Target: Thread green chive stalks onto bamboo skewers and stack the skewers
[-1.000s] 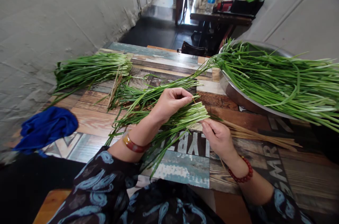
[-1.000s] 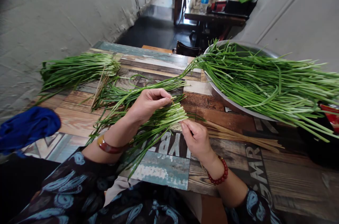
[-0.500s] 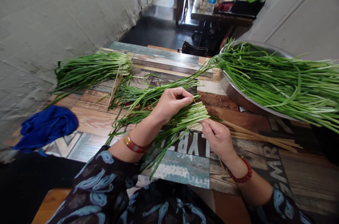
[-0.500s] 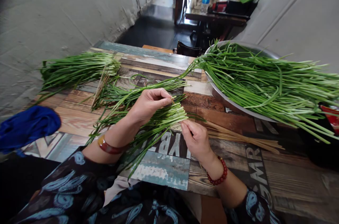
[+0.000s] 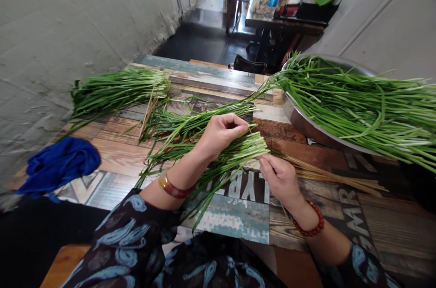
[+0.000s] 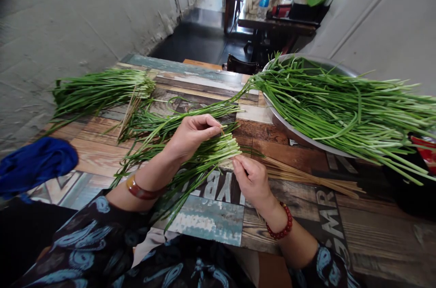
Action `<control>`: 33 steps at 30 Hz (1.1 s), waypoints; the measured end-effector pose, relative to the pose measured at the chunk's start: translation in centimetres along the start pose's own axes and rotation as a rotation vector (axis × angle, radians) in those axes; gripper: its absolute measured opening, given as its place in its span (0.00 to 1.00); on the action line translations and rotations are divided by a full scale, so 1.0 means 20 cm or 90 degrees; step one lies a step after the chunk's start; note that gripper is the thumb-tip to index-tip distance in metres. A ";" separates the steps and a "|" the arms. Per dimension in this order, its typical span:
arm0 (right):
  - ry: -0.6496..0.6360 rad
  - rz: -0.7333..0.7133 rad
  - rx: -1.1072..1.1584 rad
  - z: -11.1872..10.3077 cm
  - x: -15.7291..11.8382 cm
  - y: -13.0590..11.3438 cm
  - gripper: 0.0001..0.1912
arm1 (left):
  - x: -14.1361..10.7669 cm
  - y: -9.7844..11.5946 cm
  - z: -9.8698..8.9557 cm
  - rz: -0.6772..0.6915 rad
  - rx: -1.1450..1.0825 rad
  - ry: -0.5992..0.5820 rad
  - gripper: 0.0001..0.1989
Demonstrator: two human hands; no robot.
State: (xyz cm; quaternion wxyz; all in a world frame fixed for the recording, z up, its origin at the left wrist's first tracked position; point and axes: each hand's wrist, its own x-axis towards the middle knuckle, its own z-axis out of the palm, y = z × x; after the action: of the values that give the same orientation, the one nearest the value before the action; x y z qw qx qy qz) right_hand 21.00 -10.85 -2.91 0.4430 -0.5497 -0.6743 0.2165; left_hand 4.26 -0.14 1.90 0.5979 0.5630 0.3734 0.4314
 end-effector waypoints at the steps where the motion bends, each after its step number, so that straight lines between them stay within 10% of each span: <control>1: 0.000 0.002 0.000 0.00 0.00 0.00 0.13 | 0.00 0.00 0.00 0.001 0.001 0.001 0.07; 33: -0.006 0.027 -0.007 0.00 0.01 -0.01 0.16 | 0.00 0.00 0.02 0.017 0.063 0.015 0.07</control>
State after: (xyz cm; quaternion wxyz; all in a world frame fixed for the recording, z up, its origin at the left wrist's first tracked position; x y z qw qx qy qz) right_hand 20.90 -10.65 -2.68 0.4317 -0.5654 -0.6659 0.2247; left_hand 4.66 -0.38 1.86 0.5593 0.5918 0.3936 0.4267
